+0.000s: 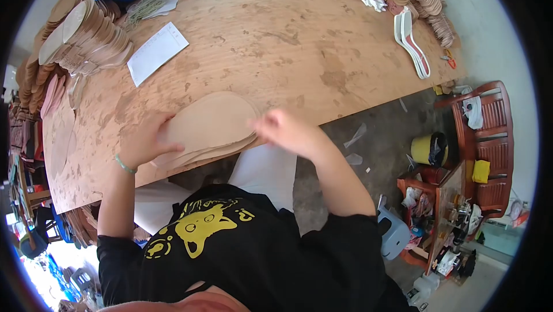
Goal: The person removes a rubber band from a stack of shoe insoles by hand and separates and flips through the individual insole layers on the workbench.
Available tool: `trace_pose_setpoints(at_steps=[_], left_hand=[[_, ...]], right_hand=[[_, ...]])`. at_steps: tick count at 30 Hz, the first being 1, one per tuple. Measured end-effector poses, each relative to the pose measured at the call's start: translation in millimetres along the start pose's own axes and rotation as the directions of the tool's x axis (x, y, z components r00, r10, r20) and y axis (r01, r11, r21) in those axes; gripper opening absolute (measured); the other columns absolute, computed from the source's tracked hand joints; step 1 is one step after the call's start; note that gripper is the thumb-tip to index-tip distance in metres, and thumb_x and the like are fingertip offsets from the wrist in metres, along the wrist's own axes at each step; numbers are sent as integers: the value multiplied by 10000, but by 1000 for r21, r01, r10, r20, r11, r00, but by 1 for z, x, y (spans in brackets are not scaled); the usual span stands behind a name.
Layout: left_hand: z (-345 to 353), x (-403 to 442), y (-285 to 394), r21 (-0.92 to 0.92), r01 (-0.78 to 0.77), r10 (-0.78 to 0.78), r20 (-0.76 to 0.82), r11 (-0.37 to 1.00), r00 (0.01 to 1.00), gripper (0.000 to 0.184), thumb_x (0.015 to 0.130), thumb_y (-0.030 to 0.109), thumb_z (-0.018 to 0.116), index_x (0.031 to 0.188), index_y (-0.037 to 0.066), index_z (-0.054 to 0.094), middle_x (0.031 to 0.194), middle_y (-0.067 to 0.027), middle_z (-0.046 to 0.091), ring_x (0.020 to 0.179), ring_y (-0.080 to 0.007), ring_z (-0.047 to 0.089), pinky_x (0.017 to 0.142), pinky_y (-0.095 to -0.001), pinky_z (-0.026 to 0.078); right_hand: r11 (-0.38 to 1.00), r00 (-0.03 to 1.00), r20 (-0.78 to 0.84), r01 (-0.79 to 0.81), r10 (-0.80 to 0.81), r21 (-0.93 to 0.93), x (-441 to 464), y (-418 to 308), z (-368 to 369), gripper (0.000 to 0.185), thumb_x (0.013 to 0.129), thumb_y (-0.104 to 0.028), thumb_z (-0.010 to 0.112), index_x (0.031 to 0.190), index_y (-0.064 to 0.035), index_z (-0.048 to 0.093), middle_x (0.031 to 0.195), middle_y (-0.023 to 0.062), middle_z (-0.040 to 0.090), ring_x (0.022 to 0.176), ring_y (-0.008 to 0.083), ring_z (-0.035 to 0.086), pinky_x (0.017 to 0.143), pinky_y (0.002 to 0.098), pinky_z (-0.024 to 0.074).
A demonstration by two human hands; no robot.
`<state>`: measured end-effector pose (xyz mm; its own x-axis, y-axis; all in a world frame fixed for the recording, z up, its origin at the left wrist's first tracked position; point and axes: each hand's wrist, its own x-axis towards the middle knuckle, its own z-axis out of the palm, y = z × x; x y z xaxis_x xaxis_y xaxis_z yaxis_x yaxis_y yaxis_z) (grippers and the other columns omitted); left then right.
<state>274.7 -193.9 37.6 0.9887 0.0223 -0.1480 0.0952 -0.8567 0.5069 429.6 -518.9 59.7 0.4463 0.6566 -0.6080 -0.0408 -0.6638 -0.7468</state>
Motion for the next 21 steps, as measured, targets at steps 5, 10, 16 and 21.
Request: trace_pose_setpoints(at_steps=[5, 10, 16, 21], left_hand=[[-34, 15, 55, 155, 225, -264, 310, 962, 913, 815, 610, 522, 859, 1187, -1, 619, 1123, -193, 633, 1041, -323, 612, 859, -386, 487], [-2, -6, 50, 4, 161, -158, 207, 987, 965, 779, 638, 558, 829, 1103, -37, 637, 987, -222, 661, 911, -338, 647, 778, -392, 500], [20, -30, 77, -28, 125, -118, 191, 992, 974, 626, 883, 500, 660, 1105, -81, 586, 931, -221, 655, 818, -293, 637, 710, -366, 495], [45, -41, 93, -538, 113, -26, 167, 835, 986, 645, 967, 468, 575, 1348, -34, 436, 876, -115, 625, 720, -181, 588, 662, -309, 484]], right_hand=[[926, 891, 383, 97, -245, 366, 12, 77, 112, 540, 1007, -449, 540, 1283, 13, 578, 1203, 137, 646, 1139, 181, 605, 987, 313, 473], [344, 955, 169, -78, -244, 936, 30, 56, 182, 596, 1019, -398, 536, 1442, -2, 396, 1462, 102, 459, 1341, 188, 447, 1118, 350, 359], [308, 994, 92, -69, -62, 949, 1, 26, 161, 521, 998, -248, 576, 1423, 11, 424, 1401, 134, 525, 1279, 231, 526, 1070, 397, 435], [405, 963, -263, 263, -57, 875, -35, 4, 135, 573, 941, -94, 630, 1430, 32, 358, 1343, 187, 541, 1198, 258, 577, 999, 383, 491]])
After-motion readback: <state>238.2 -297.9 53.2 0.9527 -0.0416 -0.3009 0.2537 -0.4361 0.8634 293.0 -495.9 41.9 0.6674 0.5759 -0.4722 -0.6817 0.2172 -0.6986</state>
